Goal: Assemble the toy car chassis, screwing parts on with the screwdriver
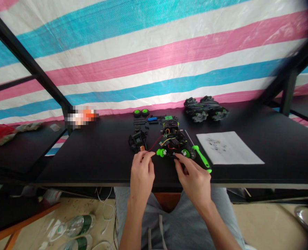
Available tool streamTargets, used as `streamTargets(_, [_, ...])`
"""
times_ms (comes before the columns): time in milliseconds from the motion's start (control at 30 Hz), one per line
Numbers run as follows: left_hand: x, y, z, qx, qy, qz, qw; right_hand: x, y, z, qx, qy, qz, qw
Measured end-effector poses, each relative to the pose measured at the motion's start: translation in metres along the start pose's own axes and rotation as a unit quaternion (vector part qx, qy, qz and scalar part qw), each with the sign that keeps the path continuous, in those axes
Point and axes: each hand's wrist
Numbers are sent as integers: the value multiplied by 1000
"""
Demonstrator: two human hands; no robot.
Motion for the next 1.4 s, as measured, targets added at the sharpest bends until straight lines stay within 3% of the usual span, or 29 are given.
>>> streamTargets(400, [2, -10, -13, -19, -6, 17, 1000, 1, -1, -1, 6, 11, -1, 1000])
streamTargets(533, [13, -24, -57, -21, -3, 15, 1000, 2, -2, -2, 4, 9, -2, 1000])
streamTargets(633, [38, -36, -107, 39, -25, -10, 999, 2, -2, -2, 6, 7, -2, 1000])
streamTargets(733, [70, -46, -153, 120, -106, -18, 987, 2, -2, -3, 5, 5, -5, 1000])
streamTargets(833, [96, -52, -179, 179, -174, 6, 968, 2, -2, -2, 5, 7, -7, 1000])
streamTargets(1033, [115, -57, -182, 242, -206, 51, 947, 2, -2, -2, 9, 12, -7, 1000])
streamTargets(1400, [138, -52, -175, 239, -210, 80, 945, 2, -1, -1, 6, 10, -3, 1000])
Point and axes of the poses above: each hand's wrist, its own z-axis away from the middle knuckle, its own y-axis out of the palm, x = y × z, and after that the axes turned 15 degrees about z, right-handed
